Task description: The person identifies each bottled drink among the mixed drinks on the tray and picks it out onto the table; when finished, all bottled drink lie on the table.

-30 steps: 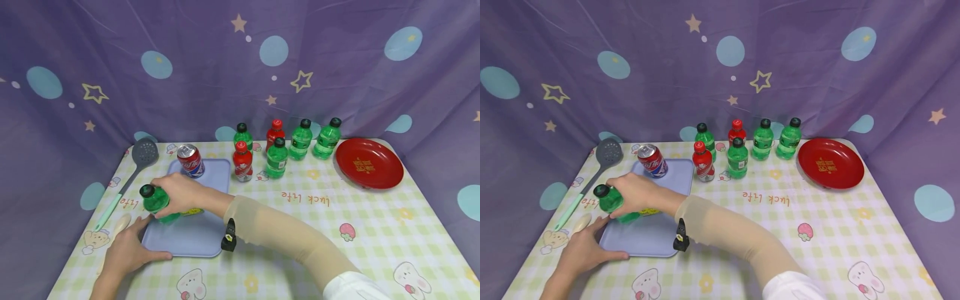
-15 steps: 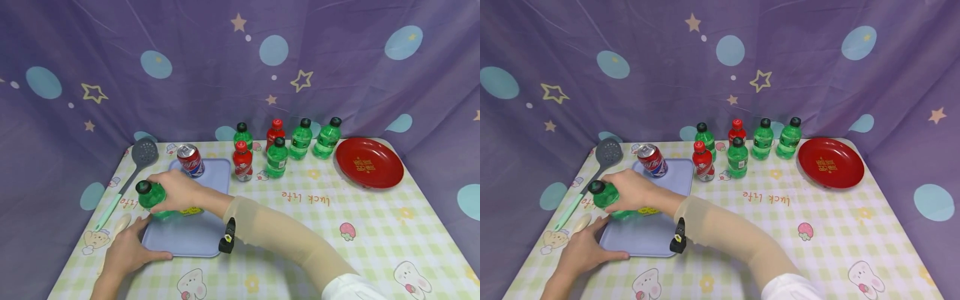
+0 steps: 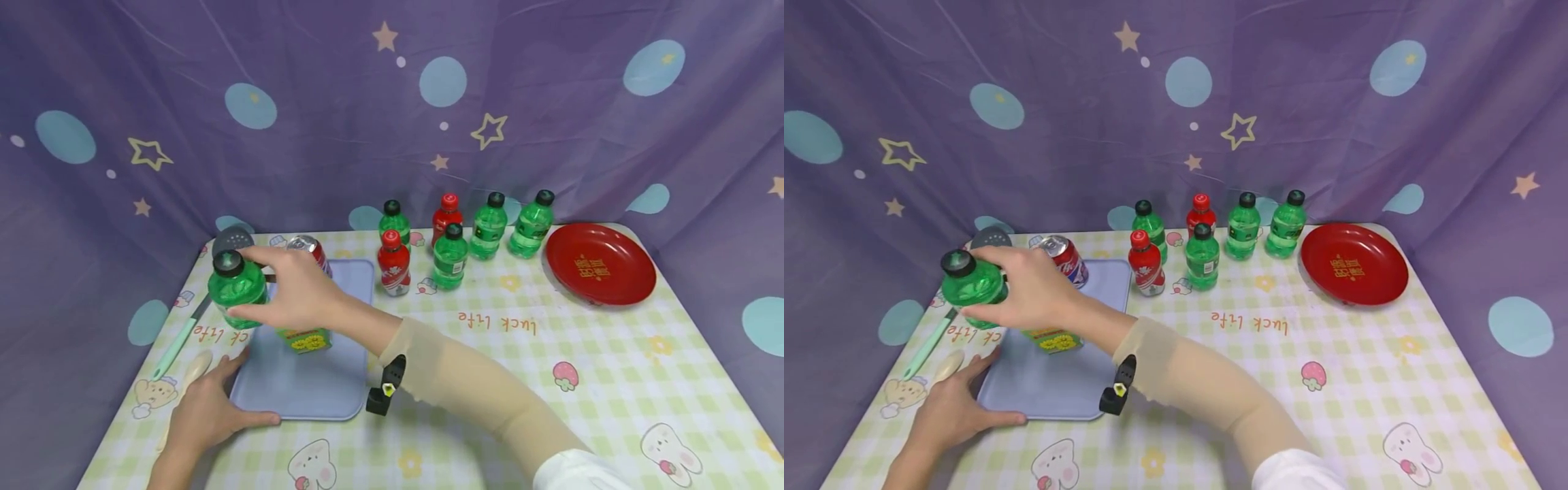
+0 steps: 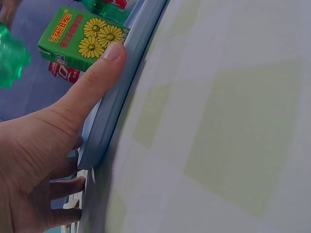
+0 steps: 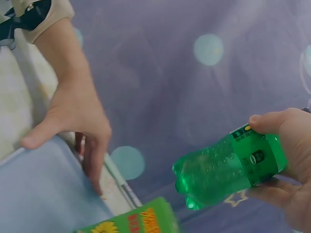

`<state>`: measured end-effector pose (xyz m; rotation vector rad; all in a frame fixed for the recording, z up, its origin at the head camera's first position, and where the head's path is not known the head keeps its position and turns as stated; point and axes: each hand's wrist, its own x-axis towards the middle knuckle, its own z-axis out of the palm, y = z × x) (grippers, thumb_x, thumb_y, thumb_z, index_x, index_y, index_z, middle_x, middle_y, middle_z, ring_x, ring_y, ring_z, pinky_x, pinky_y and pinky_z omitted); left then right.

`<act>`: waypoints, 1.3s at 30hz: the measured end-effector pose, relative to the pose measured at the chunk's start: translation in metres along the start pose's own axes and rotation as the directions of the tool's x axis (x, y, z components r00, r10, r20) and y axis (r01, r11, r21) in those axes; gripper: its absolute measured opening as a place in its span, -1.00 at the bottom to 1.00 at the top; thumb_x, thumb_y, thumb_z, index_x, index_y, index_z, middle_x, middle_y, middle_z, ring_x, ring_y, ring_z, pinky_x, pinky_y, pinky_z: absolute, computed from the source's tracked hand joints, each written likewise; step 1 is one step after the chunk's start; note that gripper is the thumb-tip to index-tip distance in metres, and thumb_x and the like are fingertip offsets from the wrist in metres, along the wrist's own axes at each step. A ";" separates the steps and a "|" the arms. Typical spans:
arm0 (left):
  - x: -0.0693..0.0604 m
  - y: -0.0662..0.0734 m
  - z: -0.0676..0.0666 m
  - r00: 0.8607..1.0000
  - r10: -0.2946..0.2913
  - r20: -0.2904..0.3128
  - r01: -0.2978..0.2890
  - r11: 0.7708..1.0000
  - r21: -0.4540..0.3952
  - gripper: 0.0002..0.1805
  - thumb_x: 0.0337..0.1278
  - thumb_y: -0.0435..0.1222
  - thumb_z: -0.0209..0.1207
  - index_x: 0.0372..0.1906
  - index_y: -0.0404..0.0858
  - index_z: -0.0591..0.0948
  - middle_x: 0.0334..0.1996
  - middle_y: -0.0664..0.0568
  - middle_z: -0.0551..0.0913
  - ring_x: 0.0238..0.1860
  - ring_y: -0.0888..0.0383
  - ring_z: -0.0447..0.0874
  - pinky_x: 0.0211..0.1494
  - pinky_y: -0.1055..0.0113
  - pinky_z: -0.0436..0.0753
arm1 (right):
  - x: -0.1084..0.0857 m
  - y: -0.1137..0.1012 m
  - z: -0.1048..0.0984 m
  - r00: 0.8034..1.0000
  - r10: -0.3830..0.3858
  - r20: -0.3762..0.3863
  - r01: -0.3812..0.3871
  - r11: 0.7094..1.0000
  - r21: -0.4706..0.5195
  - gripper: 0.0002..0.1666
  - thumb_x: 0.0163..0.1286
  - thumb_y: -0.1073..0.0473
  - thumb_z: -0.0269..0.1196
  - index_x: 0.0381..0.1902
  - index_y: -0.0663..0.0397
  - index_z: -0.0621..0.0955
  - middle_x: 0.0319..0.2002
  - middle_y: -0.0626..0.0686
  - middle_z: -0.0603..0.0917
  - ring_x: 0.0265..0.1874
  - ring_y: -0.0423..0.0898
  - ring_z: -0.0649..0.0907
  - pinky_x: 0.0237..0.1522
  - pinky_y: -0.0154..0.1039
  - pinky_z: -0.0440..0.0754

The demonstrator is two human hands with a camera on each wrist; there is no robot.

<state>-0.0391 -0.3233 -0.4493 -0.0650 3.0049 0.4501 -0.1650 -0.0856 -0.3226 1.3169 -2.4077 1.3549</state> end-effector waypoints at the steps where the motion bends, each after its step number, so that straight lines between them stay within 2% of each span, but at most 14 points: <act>1: 0.000 0.000 0.000 1.000 0.000 0.001 0.000 1.000 0.001 0.62 -0.78 0.54 0.58 0.59 -0.27 0.38 0.42 -0.70 0.35 0.34 -0.72 0.39 0.10 -0.52 0.60 | -0.002 -0.001 -0.005 1.000 -0.002 -0.012 0.002 1.000 0.014 -0.15 0.27 -0.07 0.57 0.45 0.08 0.57 0.33 -0.02 0.72 0.23 -0.25 0.72 0.11 -0.62 0.63; 5: 0.000 0.000 0.001 1.000 -0.006 -0.010 0.006 1.000 0.001 0.66 -0.84 0.57 0.57 0.60 -0.26 0.37 0.41 -0.69 0.36 0.35 -0.71 0.39 0.12 -0.52 0.60 | -0.011 -0.001 -0.022 0.997 -0.019 -0.076 0.025 0.997 0.075 -0.18 0.24 0.02 0.61 0.41 0.11 0.60 0.29 0.02 0.75 0.13 -0.21 0.77 0.09 -0.60 0.65; 8: -0.001 0.000 0.001 1.000 0.000 -0.025 0.000 1.000 0.001 0.66 -0.85 0.57 0.57 0.59 -0.27 0.38 0.39 -0.70 0.37 0.34 -0.71 0.40 0.12 -0.51 0.60 | -0.020 0.001 -0.035 0.992 -0.024 -0.123 0.030 0.998 0.047 -0.16 0.21 0.00 0.62 0.39 0.13 0.61 0.28 0.05 0.75 0.07 -0.17 0.79 0.07 -0.54 0.69; 12: -0.001 -0.001 0.001 0.999 0.005 -0.044 -0.005 1.000 0.001 0.64 -0.85 0.55 0.59 0.58 -0.29 0.40 0.38 -0.71 0.38 0.32 -0.71 0.41 0.11 -0.50 0.61 | -0.032 0.003 -0.050 0.988 -0.008 -0.156 0.005 1.000 -0.021 -0.14 0.23 -0.07 0.61 0.41 0.13 0.60 0.31 0.07 0.73 0.13 -0.12 0.78 0.12 -0.45 0.71; 18: -0.001 -0.002 0.001 0.998 0.012 -0.055 -0.013 1.000 -0.003 0.63 -0.85 0.50 0.63 0.57 -0.30 0.41 0.37 -0.72 0.38 0.34 -0.71 0.39 0.14 -0.51 0.59 | -0.053 0.009 -0.067 0.979 0.042 -0.201 -0.039 0.999 0.019 -0.16 0.21 0.00 0.63 0.39 0.16 0.61 0.31 0.11 0.73 0.19 -0.05 0.78 0.09 -0.47 0.73; 22: -0.001 -0.002 0.001 0.999 0.006 -0.049 -0.006 1.000 -0.001 0.64 -0.86 0.52 0.62 0.58 -0.29 0.40 0.38 -0.72 0.37 0.34 -0.72 0.38 0.13 -0.51 0.59 | -0.066 0.015 -0.075 0.967 0.048 -0.249 -0.050 0.999 -0.004 -0.15 0.18 0.00 0.65 0.37 0.17 0.63 0.29 0.14 0.74 0.20 -0.04 0.78 0.07 -0.48 0.74; 25: -0.001 -0.001 0.001 0.999 0.002 -0.051 -0.003 1.000 -0.002 0.65 -0.88 0.54 0.60 0.58 -0.28 0.40 0.39 -0.72 0.35 0.34 -0.73 0.37 0.14 -0.52 0.58 | -0.076 0.020 -0.082 0.955 0.032 -0.295 -0.047 0.998 -0.042 -0.15 0.14 -0.01 0.67 0.34 0.21 0.65 0.24 0.17 0.77 0.00 -0.05 0.84 -0.02 -0.43 0.78; 29: -0.001 -0.001 0.002 0.998 0.008 -0.058 -0.008 1.000 -0.002 0.66 -0.89 0.54 0.60 0.58 -0.27 0.39 0.39 -0.72 0.35 0.34 -0.74 0.36 0.15 -0.53 0.57 | -0.091 0.028 -0.091 0.935 0.004 -0.356 -0.037 0.996 -0.086 -0.17 0.10 0.02 0.69 0.28 0.25 0.69 0.16 0.20 0.81 -0.26 -0.07 0.84 -0.13 -0.26 0.81; 31: -0.001 -0.001 0.002 0.998 0.010 -0.060 -0.010 1.000 0.000 0.66 -0.89 0.54 0.60 0.58 -0.27 0.39 0.39 -0.72 0.36 0.33 -0.74 0.37 0.15 -0.53 0.57 | -0.097 0.033 -0.096 0.927 -0.001 -0.375 -0.035 0.995 -0.090 -0.19 0.09 0.04 0.69 0.26 0.26 0.70 0.14 0.21 0.82 -0.24 -0.06 0.84 -0.13 -0.19 0.83; 34: -0.001 -0.001 0.002 0.998 0.009 -0.057 -0.009 1.000 0.001 0.66 -0.88 0.53 0.60 0.59 -0.27 0.39 0.39 -0.72 0.35 0.33 -0.73 0.38 0.13 -0.52 0.58 | -0.106 0.041 -0.103 0.920 0.004 -0.392 -0.046 0.994 -0.096 -0.23 0.10 0.06 0.69 0.24 0.24 0.71 0.11 0.19 0.83 -0.17 -0.03 0.86 -0.15 -0.20 0.86; 39: 0.000 0.000 0.002 0.999 0.008 -0.047 -0.008 1.000 -0.001 0.64 -0.87 0.52 0.61 0.58 -0.28 0.40 0.39 -0.71 0.35 0.32 -0.74 0.39 0.12 -0.51 0.59 | -0.123 0.054 -0.117 0.914 0.057 -0.401 -0.108 0.988 -0.107 -0.26 0.13 0.07 0.68 0.25 0.18 0.70 0.14 0.15 0.82 -0.02 0.01 0.85 -0.09 -0.18 0.87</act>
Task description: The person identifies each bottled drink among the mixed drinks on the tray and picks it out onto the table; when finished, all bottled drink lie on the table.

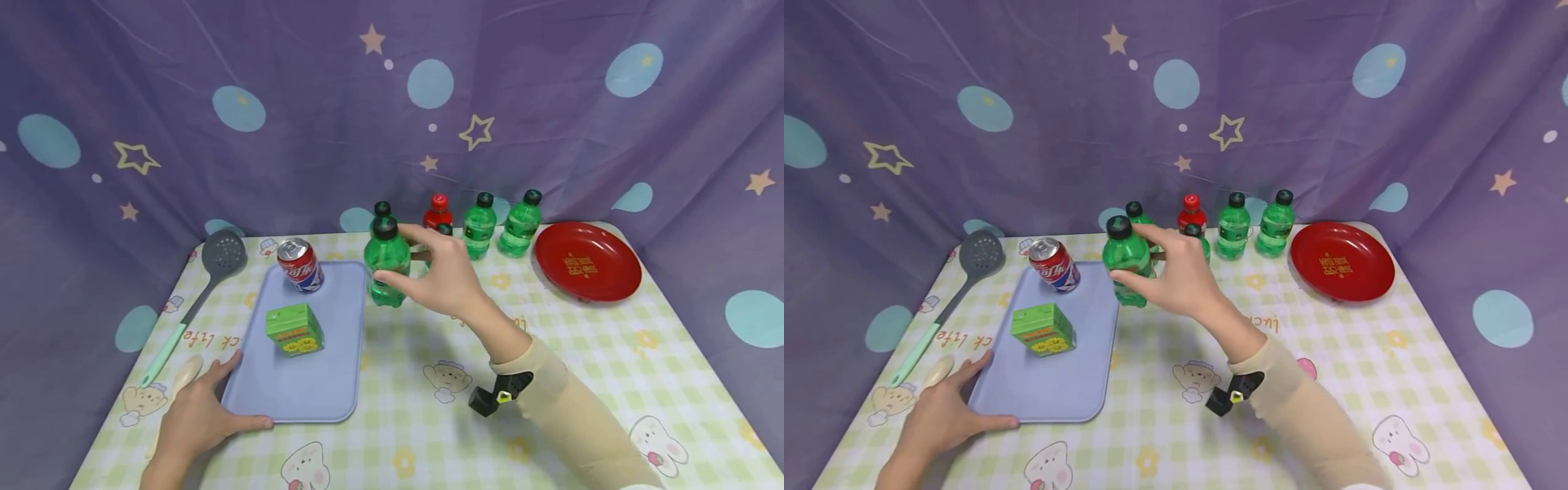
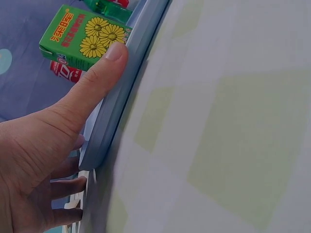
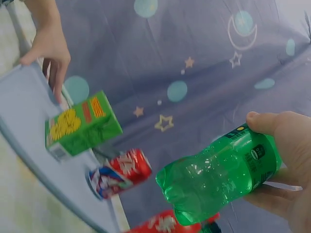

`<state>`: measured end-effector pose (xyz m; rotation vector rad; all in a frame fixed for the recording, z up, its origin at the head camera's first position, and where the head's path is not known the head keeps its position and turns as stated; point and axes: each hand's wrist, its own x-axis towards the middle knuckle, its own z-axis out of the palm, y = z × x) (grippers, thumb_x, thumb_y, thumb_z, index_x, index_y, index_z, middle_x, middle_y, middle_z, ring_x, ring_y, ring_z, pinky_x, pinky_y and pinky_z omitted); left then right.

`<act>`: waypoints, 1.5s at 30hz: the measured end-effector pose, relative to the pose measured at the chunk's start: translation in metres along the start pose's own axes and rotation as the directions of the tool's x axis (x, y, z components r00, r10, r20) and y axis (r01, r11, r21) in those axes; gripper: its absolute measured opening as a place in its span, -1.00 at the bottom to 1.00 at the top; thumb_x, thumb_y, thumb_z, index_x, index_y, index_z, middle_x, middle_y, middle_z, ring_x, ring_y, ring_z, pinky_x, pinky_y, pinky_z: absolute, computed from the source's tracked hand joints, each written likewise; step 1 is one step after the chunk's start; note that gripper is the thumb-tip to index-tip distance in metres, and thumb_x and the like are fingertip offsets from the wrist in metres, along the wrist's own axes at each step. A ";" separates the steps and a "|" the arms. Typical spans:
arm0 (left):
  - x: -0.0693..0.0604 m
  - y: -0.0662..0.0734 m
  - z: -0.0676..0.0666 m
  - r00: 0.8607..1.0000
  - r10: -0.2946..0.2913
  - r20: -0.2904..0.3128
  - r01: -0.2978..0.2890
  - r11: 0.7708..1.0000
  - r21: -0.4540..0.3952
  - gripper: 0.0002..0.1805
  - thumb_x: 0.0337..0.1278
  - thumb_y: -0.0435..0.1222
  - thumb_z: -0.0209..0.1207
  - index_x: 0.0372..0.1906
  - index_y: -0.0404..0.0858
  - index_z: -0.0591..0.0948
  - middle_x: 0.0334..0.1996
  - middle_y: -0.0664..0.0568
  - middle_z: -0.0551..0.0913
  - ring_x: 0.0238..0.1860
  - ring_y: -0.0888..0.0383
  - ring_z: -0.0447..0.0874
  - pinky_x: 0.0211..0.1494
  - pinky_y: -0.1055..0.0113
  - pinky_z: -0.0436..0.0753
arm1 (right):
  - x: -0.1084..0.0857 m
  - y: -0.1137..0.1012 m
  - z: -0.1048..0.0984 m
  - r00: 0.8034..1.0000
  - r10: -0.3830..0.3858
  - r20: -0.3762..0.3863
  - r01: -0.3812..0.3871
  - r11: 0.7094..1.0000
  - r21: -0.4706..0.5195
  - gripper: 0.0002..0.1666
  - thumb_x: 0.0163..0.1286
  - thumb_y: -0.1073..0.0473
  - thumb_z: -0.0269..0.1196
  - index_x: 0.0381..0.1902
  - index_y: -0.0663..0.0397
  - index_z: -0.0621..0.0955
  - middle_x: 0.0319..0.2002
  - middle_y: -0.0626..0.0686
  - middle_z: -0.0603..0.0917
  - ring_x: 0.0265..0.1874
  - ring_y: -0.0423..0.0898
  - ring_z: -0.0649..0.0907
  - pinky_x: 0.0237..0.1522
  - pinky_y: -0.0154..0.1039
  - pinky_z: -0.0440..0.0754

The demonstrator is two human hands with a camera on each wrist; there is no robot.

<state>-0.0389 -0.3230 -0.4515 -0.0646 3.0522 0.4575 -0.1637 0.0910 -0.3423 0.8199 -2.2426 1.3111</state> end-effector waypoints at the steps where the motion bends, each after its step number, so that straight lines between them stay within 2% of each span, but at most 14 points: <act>1: 0.000 0.000 0.000 1.000 0.001 0.000 -0.001 1.000 -0.002 0.64 -0.86 0.52 0.61 0.58 -0.28 0.40 0.39 -0.71 0.35 0.32 -0.73 0.39 0.12 -0.51 0.59 | -0.002 0.003 -0.003 1.000 0.011 -0.004 -0.011 1.000 -0.008 -0.25 0.13 0.07 0.68 0.26 0.19 0.70 0.14 0.16 0.82 -0.03 0.02 0.86 -0.09 -0.14 0.87; 9: 0.000 -0.002 0.003 0.999 0.024 -0.030 -0.024 1.000 -0.012 0.64 -0.90 0.52 0.62 0.55 -0.31 0.43 0.37 -0.71 0.40 0.32 -0.71 0.42 0.14 -0.50 0.59 | -0.017 0.021 -0.034 0.996 0.077 -0.037 -0.080 0.994 -0.078 -0.21 0.08 0.10 0.70 0.27 0.15 0.70 0.14 0.15 0.82 0.05 0.06 0.84 -0.07 -0.03 0.87; 15: -0.001 -0.004 0.004 0.999 0.034 -0.035 -0.035 0.999 -0.007 0.65 -0.89 0.53 0.61 0.56 -0.31 0.42 0.36 -0.71 0.41 0.30 -0.71 0.43 0.13 -0.50 0.59 | -0.027 0.034 -0.054 0.992 0.091 -0.090 -0.104 0.984 -0.143 -0.21 0.04 0.12 0.71 0.23 0.26 0.71 0.06 0.23 0.84 -0.05 0.15 0.86 -0.13 0.07 0.87; 25: -0.001 -0.004 0.002 0.999 0.032 -0.027 -0.033 0.999 -0.010 0.64 -0.87 0.53 0.61 0.56 -0.31 0.42 0.36 -0.71 0.41 0.33 -0.71 0.42 0.14 -0.50 0.59 | -0.039 0.053 -0.081 0.982 0.111 -0.152 -0.140 0.970 -0.199 -0.24 -0.01 0.18 0.73 0.18 0.26 0.73 0.00 0.23 0.85 -0.10 0.14 0.85 -0.18 0.05 0.85; 34: 0.000 -0.003 0.001 0.999 0.025 -0.020 -0.025 1.000 -0.012 0.66 -0.89 0.54 0.60 0.57 -0.30 0.42 0.37 -0.71 0.39 0.34 -0.71 0.39 0.15 -0.51 0.58 | -0.049 0.070 -0.098 0.965 0.196 -0.173 -0.235 0.938 -0.254 -0.16 0.04 0.17 0.72 0.28 0.31 0.67 0.09 0.32 0.81 0.03 0.25 0.81 -0.10 0.06 0.77; 37: 0.001 -0.002 0.000 1.000 0.021 -0.013 -0.021 1.000 -0.007 0.65 -0.88 0.53 0.61 0.58 -0.29 0.40 0.38 -0.72 0.38 0.35 -0.71 0.38 0.15 -0.51 0.57 | -0.051 0.078 -0.100 0.957 0.233 -0.173 -0.273 0.925 -0.263 -0.16 0.07 0.16 0.70 0.30 0.28 0.66 0.11 0.31 0.80 0.06 0.23 0.80 -0.07 -0.01 0.77; 39: 0.001 -0.001 -0.001 1.000 0.018 -0.010 -0.018 1.000 -0.010 0.65 -0.88 0.53 0.61 0.58 -0.29 0.40 0.38 -0.71 0.38 0.35 -0.71 0.39 0.16 -0.51 0.58 | -0.052 0.084 -0.101 0.949 0.261 -0.177 -0.302 0.916 -0.265 -0.18 0.09 0.15 0.70 0.30 0.25 0.67 0.10 0.29 0.81 0.06 0.20 0.80 -0.07 -0.25 0.79; 41: 0.000 -0.001 -0.001 1.000 0.015 -0.003 -0.015 1.000 -0.013 0.66 -0.88 0.53 0.61 0.58 -0.29 0.40 0.38 -0.72 0.37 0.35 -0.71 0.38 0.16 -0.51 0.58 | -0.052 0.089 -0.101 0.940 0.291 -0.180 -0.331 0.907 -0.262 -0.22 0.12 0.13 0.68 0.29 0.22 0.68 0.08 0.26 0.81 0.05 0.16 0.79 -0.09 -0.53 0.73; 42: 0.000 -0.001 0.000 1.000 0.013 0.001 -0.013 1.000 -0.014 0.66 -0.87 0.53 0.61 0.59 -0.29 0.39 0.38 -0.72 0.37 0.35 -0.72 0.38 0.16 -0.51 0.58 | -0.052 0.091 -0.100 0.936 0.303 -0.179 -0.342 0.903 -0.261 -0.23 0.13 0.12 0.68 0.28 0.20 0.68 0.07 0.25 0.82 0.05 0.15 0.79 -0.09 -0.54 0.72; 43: 0.000 -0.002 0.000 1.000 0.011 0.005 -0.011 1.000 -0.015 0.66 -0.87 0.53 0.60 0.59 -0.29 0.39 0.38 -0.72 0.36 0.35 -0.72 0.38 0.15 -0.51 0.58 | -0.053 0.093 -0.100 0.933 0.312 -0.179 -0.350 0.901 -0.257 -0.24 0.14 0.11 0.67 0.28 0.19 0.68 0.06 0.25 0.82 0.04 0.15 0.79 -0.11 -0.62 0.67; 44: 0.000 -0.002 0.000 1.000 0.007 0.007 -0.007 1.000 -0.017 0.66 -0.87 0.54 0.60 0.59 -0.29 0.38 0.39 -0.72 0.36 0.36 -0.72 0.37 0.16 -0.51 0.57 | -0.053 0.095 -0.100 0.930 0.322 -0.178 -0.360 0.897 -0.257 -0.24 0.15 0.10 0.67 0.28 0.19 0.68 0.05 0.25 0.82 0.04 0.15 0.78 -0.10 -0.58 0.70; 45: -0.001 -0.003 0.001 1.000 0.006 0.007 -0.006 1.000 -0.017 0.67 -0.88 0.54 0.59 0.59 -0.28 0.38 0.39 -0.72 0.36 0.36 -0.71 0.37 0.16 -0.52 0.57 | -0.053 0.097 -0.100 0.927 0.331 -0.177 -0.368 0.893 -0.257 -0.24 0.16 0.09 0.67 0.29 0.19 0.68 0.04 0.26 0.81 0.03 0.16 0.78 -0.07 -0.45 0.77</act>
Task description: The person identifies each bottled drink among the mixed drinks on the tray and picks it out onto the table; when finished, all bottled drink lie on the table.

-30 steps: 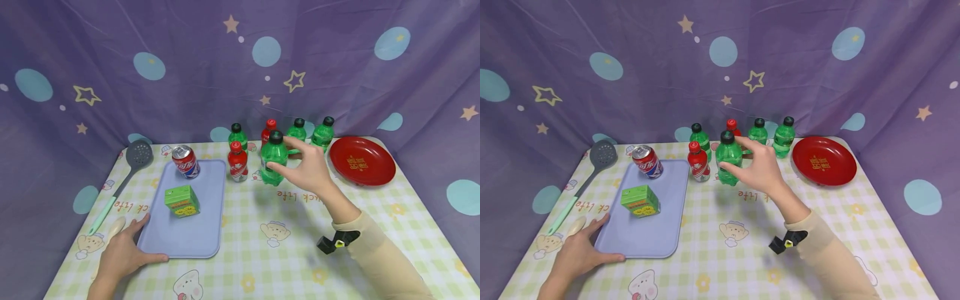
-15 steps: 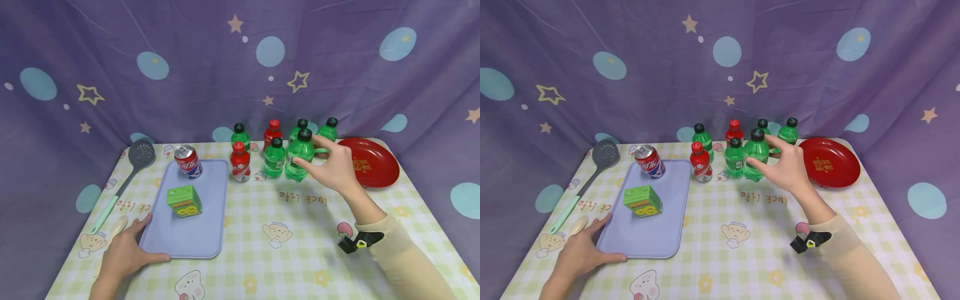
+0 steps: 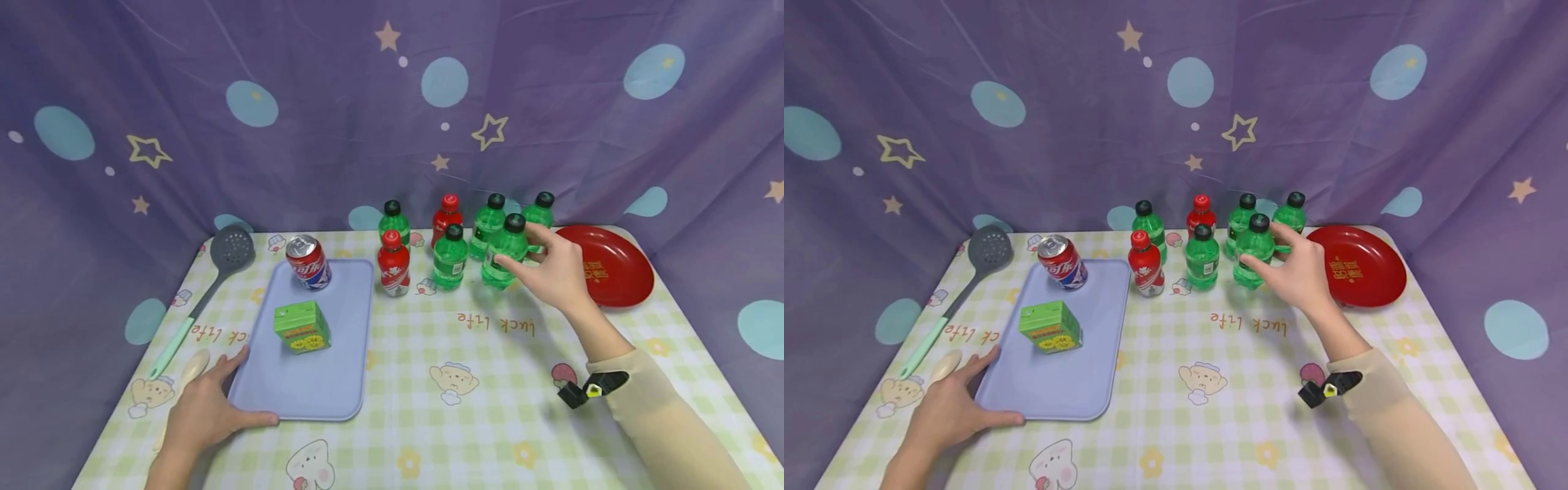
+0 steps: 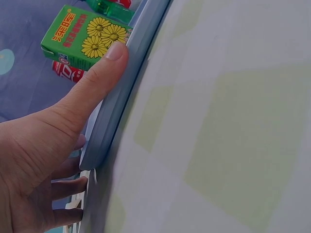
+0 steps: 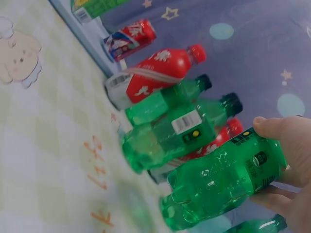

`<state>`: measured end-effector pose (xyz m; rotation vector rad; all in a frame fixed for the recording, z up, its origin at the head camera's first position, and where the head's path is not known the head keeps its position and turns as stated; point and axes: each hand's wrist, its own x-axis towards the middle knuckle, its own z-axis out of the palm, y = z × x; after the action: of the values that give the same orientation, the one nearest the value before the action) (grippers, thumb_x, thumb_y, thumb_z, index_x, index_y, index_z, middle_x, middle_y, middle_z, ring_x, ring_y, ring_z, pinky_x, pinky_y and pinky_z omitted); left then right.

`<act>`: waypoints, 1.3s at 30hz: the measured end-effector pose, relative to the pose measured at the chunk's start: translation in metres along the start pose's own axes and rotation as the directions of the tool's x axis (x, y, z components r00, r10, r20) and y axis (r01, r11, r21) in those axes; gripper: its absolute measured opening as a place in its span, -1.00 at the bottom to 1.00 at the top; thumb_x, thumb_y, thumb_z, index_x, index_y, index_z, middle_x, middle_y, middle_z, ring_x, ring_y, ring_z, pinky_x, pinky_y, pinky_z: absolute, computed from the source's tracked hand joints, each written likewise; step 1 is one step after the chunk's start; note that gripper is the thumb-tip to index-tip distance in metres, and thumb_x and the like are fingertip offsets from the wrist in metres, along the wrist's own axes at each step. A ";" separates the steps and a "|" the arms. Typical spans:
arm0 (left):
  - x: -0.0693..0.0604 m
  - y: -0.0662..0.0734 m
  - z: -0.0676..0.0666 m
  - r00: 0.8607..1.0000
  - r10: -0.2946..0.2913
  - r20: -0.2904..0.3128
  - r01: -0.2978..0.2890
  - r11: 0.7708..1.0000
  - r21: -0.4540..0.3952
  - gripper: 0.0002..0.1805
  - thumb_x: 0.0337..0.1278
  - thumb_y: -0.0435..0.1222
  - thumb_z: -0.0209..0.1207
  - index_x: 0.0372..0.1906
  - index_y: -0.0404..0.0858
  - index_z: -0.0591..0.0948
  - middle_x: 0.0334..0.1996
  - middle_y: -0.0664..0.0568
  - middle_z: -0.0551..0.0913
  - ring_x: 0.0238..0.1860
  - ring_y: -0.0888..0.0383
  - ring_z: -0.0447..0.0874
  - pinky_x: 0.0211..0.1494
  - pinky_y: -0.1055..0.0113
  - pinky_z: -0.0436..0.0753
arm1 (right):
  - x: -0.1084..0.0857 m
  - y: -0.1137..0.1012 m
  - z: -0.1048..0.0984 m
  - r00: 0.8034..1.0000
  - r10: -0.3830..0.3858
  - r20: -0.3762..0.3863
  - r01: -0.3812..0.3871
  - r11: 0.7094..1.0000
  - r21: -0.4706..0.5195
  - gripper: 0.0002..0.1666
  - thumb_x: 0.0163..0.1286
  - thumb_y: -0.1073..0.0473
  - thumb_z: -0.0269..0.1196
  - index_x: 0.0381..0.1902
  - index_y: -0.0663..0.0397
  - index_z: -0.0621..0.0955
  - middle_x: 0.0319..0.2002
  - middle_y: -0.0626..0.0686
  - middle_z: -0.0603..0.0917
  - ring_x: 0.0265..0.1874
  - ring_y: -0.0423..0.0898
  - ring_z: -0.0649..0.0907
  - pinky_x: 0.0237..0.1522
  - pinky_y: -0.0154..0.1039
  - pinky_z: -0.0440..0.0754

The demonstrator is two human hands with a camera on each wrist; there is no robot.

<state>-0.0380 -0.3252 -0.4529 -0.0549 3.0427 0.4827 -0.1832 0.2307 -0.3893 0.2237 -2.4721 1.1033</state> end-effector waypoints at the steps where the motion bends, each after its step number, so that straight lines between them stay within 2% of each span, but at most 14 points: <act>1: 0.000 0.000 0.000 1.000 -0.001 0.002 0.001 1.000 0.000 0.67 -0.88 0.54 0.60 0.60 -0.28 0.38 0.39 -0.72 0.36 0.36 -0.72 0.36 0.16 -0.52 0.56 | 0.000 0.001 0.001 1.000 0.008 0.004 -0.008 1.000 0.001 -0.24 0.17 0.08 0.66 0.30 0.19 0.67 0.04 0.27 0.81 0.03 0.17 0.77 -0.05 -0.30 0.82; 3: 0.000 -0.001 0.000 1.000 -0.003 0.001 0.003 1.000 0.001 0.67 -0.88 0.54 0.60 0.60 -0.27 0.37 0.39 -0.72 0.35 0.37 -0.72 0.36 0.17 -0.53 0.56 | 0.000 0.005 0.003 1.000 0.023 0.012 -0.023 1.000 0.000 -0.23 0.18 0.06 0.65 0.31 0.20 0.66 0.04 0.29 0.80 0.02 0.20 0.76 -0.01 0.05 0.82; 4: 0.000 -0.001 0.000 1.000 -0.002 -0.002 0.002 1.000 0.001 0.67 -0.88 0.54 0.60 0.60 -0.27 0.38 0.39 -0.72 0.35 0.37 -0.72 0.35 0.17 -0.53 0.55 | 0.000 0.007 0.005 0.999 0.033 0.014 -0.033 0.999 -0.003 -0.23 0.19 0.06 0.65 0.31 0.20 0.66 0.04 0.29 0.80 0.02 0.20 0.76 0.00 0.09 0.82; 5: 0.000 -0.001 0.000 1.000 0.000 -0.006 0.000 1.000 -0.001 0.67 -0.89 0.54 0.60 0.59 -0.27 0.38 0.39 -0.72 0.35 0.37 -0.72 0.35 0.17 -0.53 0.55 | 0.000 0.009 0.006 0.999 0.044 0.017 -0.044 0.999 -0.008 -0.23 0.19 0.05 0.64 0.31 0.20 0.65 0.04 0.29 0.80 0.03 0.20 0.76 0.01 0.23 0.79; 6: 0.000 -0.001 0.000 1.000 0.003 -0.009 -0.003 1.000 -0.003 0.67 -0.89 0.54 0.60 0.59 -0.28 0.38 0.39 -0.72 0.36 0.37 -0.72 0.35 0.18 -0.53 0.55 | 0.000 0.010 0.007 0.998 0.051 0.022 -0.050 0.999 -0.006 -0.23 0.20 0.05 0.64 0.31 0.21 0.65 0.06 0.30 0.79 0.04 0.21 0.76 0.01 0.25 0.79; 13: -0.001 0.000 0.000 1.000 0.001 -0.011 -0.001 1.000 -0.006 0.66 -0.89 0.54 0.60 0.59 -0.27 0.39 0.38 -0.72 0.37 0.35 -0.72 0.38 0.15 -0.53 0.57 | 0.000 0.020 0.013 0.993 0.097 0.068 -0.096 0.995 -0.013 -0.18 0.23 -0.01 0.62 0.33 0.26 0.61 0.18 0.34 0.74 0.12 0.28 0.74 0.06 0.24 0.78; 29: 0.007 0.001 -0.004 1.000 0.011 -0.007 -0.011 1.000 -0.001 0.65 -0.87 0.50 0.63 0.60 -0.26 0.38 0.39 -0.71 0.35 0.36 -0.71 0.38 0.16 -0.51 0.57 | 0.002 0.029 0.019 0.993 0.103 0.057 -0.102 0.995 -0.013 -0.17 0.23 0.01 0.62 0.34 0.28 0.58 0.17 0.37 0.74 0.12 0.33 0.75 0.05 0.26 0.78; 39: 0.002 -0.002 -0.005 1.000 -0.001 -0.006 0.001 1.000 -0.002 0.66 -0.88 0.53 0.61 0.61 -0.24 0.37 0.40 -0.72 0.34 0.35 -0.72 0.38 0.14 -0.52 0.57 | 0.003 0.028 0.029 0.994 0.093 0.060 -0.094 0.996 -0.002 -0.25 0.25 0.00 0.61 0.29 0.16 0.58 0.15 0.30 0.76 0.14 0.25 0.75 0.05 0.21 0.80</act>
<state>-0.0404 -0.3286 -0.4488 -0.0574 3.0477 0.4870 -0.2041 0.2280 -0.4240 0.1448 -2.5587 1.1517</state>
